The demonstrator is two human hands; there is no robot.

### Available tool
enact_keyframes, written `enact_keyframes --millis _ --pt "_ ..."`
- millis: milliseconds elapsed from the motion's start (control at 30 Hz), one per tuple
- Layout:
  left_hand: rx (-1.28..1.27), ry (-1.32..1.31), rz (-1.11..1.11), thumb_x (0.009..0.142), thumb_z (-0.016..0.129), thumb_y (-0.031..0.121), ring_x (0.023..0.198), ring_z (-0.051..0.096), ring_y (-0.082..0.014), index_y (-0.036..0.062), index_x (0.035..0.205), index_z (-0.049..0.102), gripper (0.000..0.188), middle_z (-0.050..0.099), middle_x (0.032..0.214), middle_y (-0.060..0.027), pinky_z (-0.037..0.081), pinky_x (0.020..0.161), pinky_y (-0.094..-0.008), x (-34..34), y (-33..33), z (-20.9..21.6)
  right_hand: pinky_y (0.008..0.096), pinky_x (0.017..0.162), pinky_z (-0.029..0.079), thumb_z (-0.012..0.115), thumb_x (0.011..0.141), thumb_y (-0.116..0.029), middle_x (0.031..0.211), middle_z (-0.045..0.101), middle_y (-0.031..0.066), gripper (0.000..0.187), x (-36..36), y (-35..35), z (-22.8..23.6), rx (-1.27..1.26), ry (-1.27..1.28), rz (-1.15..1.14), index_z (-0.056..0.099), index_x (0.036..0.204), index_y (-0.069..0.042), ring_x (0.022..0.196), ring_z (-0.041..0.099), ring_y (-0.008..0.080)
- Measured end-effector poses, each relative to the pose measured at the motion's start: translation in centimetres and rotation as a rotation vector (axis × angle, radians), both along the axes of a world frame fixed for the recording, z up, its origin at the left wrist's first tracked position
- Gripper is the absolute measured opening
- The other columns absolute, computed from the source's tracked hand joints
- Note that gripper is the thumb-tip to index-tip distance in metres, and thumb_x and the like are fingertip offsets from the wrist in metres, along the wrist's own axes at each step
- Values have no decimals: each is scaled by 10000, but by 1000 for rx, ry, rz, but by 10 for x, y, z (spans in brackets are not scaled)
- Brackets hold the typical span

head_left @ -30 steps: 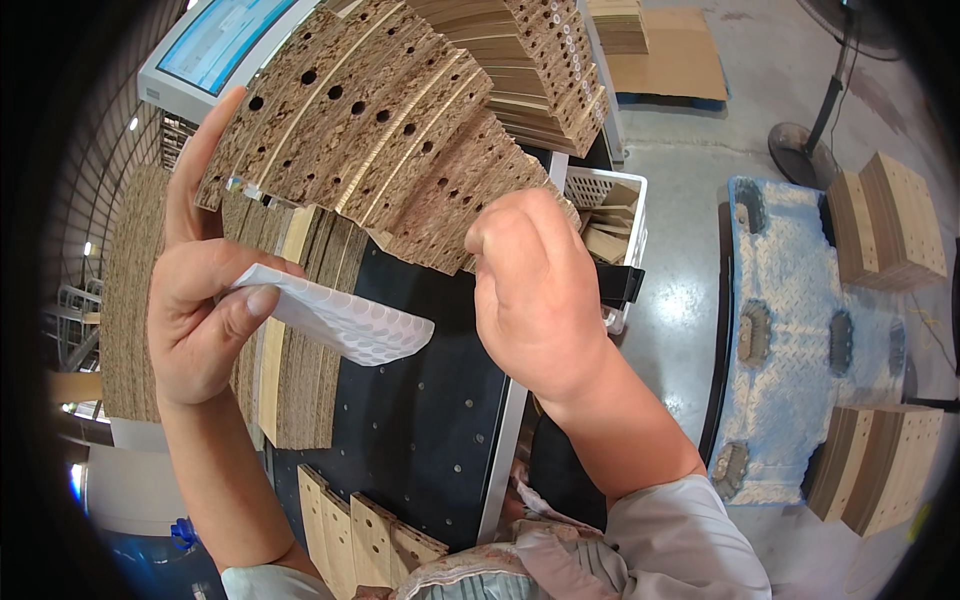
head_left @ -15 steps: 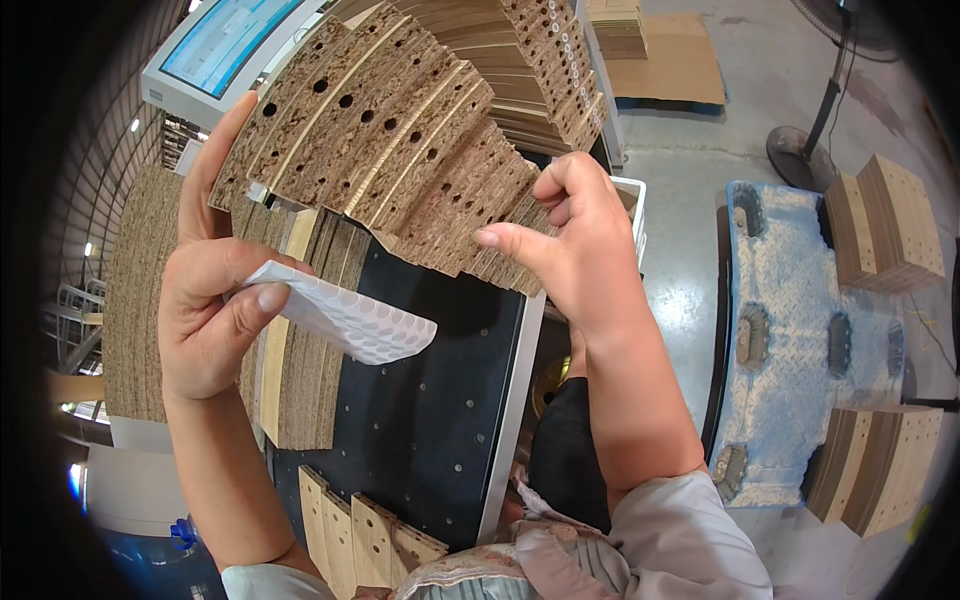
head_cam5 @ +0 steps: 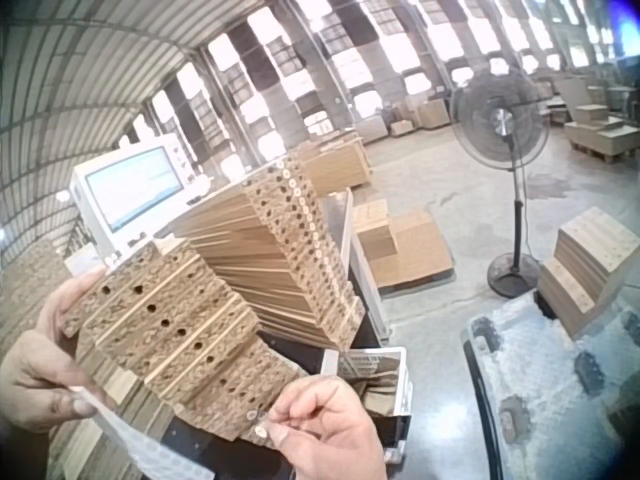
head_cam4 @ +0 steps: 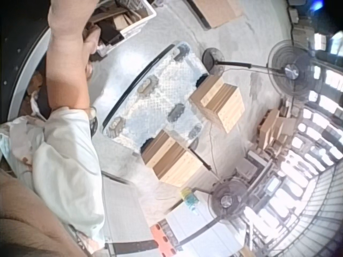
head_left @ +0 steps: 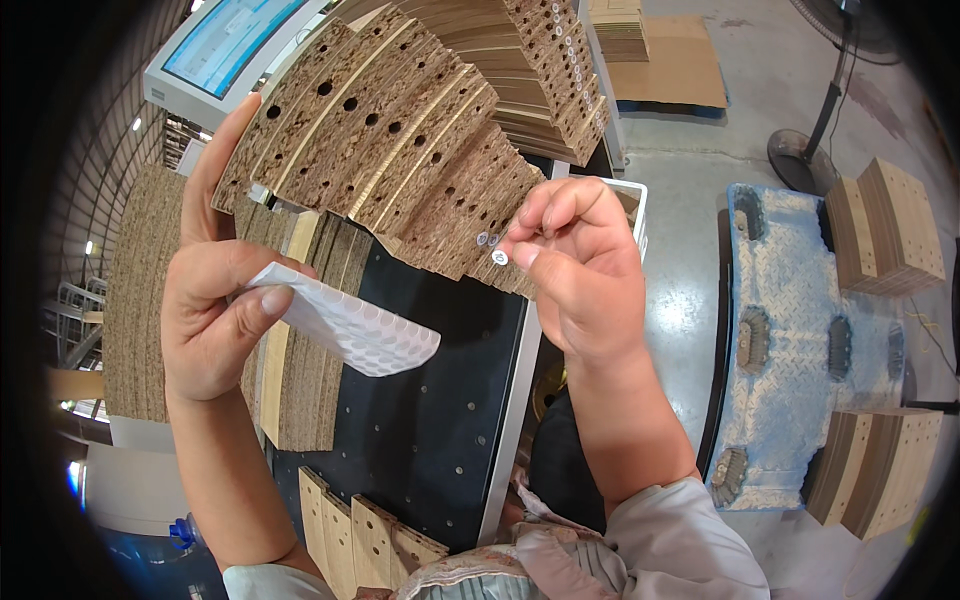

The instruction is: The person peels circular stickers from a sheet by hand and applies them to cover holes on the edges of stacked wood panels.

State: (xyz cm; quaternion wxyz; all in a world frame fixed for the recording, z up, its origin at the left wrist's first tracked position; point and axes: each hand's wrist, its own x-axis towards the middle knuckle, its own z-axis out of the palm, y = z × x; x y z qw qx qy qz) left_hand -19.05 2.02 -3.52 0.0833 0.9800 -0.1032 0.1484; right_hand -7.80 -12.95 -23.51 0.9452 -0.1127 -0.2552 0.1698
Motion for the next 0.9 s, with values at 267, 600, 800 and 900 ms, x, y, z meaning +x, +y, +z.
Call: enact_keyframes --millis 267,600,800,900 --pt "63 3 -35 752 651 401 1381 148 -359 153 697 701 259 262 1447 -224 51 1104 -490 -1 12 2 277 743 424 395 644 181 921 441 62 339 -8 11 4 85 -17 -60 437 878 -61 807 472 141" --pt "12 37 53 749 655 401 1376 174 -328 119 704 700 289 264 1441 -216 93 1100 -460 -6 6 2 292 794 452 457 689 191 966 410 81 299 -9 13 3 -287 -364 -480 439 870 -46 842 467 135" --pt "-112 159 270 774 656 357 1284 324 -252 39 742 684 321 622 1039 -153 139 1081 -422 -24 11 3 258 741 429 491 711 163 947 425 83 254 -7 15 6 -365 -423 -566 448 841 -50 828 466 132" --pt "-34 39 117 781 658 332 1238 357 -247 31 761 682 303 638 799 -100 134 1083 -429 -19 11 -2 257 699 425 497 687 158 916 456 96 248 -9 14 13 -417 -472 -684 466 816 -51 794 481 153"
